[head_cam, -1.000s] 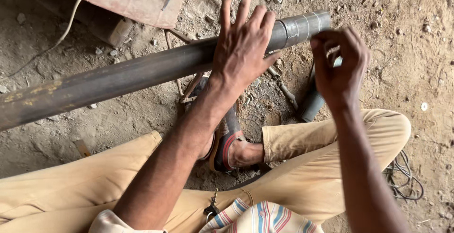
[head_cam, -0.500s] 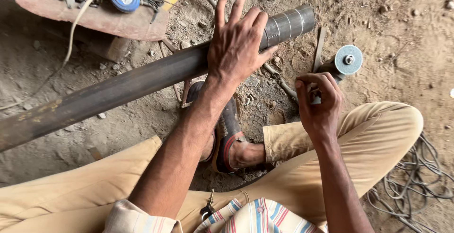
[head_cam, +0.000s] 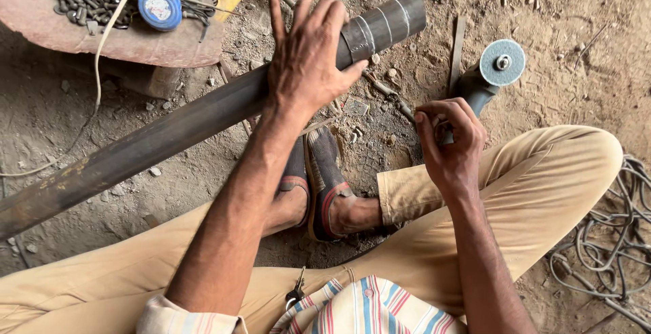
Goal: The person sits on the ground and wraps a thin wire around a black pipe multiple times. They hold the pipe with their left hand and use their right hand to wind the wire around the pipe's circumference.
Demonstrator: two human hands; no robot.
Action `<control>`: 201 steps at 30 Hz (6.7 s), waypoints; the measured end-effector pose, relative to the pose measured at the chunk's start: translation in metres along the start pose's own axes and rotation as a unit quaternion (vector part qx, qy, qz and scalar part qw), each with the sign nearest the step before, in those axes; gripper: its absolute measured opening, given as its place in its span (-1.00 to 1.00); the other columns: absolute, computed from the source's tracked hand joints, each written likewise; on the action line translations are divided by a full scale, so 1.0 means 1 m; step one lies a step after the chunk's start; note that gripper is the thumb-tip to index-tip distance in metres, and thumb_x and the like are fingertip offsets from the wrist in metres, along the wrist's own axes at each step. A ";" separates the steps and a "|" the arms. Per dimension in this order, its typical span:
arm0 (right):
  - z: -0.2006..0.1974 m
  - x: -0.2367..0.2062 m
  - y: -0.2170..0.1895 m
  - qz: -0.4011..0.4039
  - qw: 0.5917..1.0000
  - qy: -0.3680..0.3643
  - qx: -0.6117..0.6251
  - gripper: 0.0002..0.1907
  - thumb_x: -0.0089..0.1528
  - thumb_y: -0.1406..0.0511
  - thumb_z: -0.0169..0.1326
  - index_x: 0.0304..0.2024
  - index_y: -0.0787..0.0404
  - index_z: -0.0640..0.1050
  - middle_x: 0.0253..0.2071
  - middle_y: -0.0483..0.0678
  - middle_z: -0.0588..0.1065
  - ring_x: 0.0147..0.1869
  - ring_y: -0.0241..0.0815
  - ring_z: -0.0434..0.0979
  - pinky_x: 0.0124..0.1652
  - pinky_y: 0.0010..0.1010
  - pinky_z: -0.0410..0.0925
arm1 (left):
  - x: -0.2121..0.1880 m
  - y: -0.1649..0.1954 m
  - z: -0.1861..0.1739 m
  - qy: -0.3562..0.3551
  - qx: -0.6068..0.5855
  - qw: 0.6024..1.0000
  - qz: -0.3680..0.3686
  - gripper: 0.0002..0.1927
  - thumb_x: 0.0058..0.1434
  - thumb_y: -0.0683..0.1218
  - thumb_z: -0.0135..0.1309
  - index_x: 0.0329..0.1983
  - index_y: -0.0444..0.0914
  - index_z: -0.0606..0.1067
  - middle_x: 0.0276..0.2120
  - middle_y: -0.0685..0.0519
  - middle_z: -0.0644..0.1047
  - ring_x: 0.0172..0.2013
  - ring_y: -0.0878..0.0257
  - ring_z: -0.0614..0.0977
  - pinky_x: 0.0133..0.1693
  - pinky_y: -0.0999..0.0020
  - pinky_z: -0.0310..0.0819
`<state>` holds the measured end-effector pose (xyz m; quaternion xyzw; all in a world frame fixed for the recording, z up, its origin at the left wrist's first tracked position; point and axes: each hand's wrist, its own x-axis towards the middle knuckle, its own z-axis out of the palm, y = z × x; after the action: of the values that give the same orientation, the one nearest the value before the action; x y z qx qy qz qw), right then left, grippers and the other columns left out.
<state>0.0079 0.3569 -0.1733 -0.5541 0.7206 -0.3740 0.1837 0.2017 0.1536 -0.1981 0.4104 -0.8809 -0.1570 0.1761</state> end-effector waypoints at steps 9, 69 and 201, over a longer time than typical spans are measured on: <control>-0.020 -0.007 0.017 0.007 1.000 0.011 0.020 -0.94 0.39 0.36 0.23 -0.12 0.24 0.63 -0.19 -0.04 0.56 -0.23 -0.29 0.57 -0.24 -0.47 0.44 | -0.008 0.002 -0.004 -0.043 -0.027 0.999 -0.002 -0.27 -0.02 0.23 0.48 0.01 -0.20 0.38 0.17 -0.16 0.48 0.44 -0.19 0.21 0.34 -0.56 -0.37; 0.004 0.011 0.076 0.128 0.979 -0.047 0.153 -0.84 0.53 0.26 0.08 -0.06 0.25 0.49 -0.24 -0.09 0.53 -0.26 -0.36 0.51 -0.25 -0.50 0.47 | -0.037 0.005 -0.016 -0.012 0.064 0.993 0.100 -0.08 0.14 0.24 0.49 0.33 -0.37 0.34 0.15 -0.19 0.57 0.38 -0.05 0.37 0.45 -0.21 -0.24; 0.005 0.014 0.086 0.082 0.983 -0.024 0.159 -0.79 0.55 0.24 0.09 -0.06 0.29 0.51 -0.30 -0.11 0.51 -0.28 -0.39 0.50 -0.28 -0.54 0.46 | -0.034 0.018 -0.030 -0.027 0.006 0.997 0.067 -0.27 0.10 0.08 0.53 0.22 -0.35 0.51 -0.06 -0.06 0.68 -0.21 0.18 0.60 -0.07 0.17 0.45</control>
<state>-0.0501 0.3511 -0.2383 -0.4656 0.6901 -0.4545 0.3170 0.2236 0.1871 -0.1698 0.3470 -0.9119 -0.1507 0.1594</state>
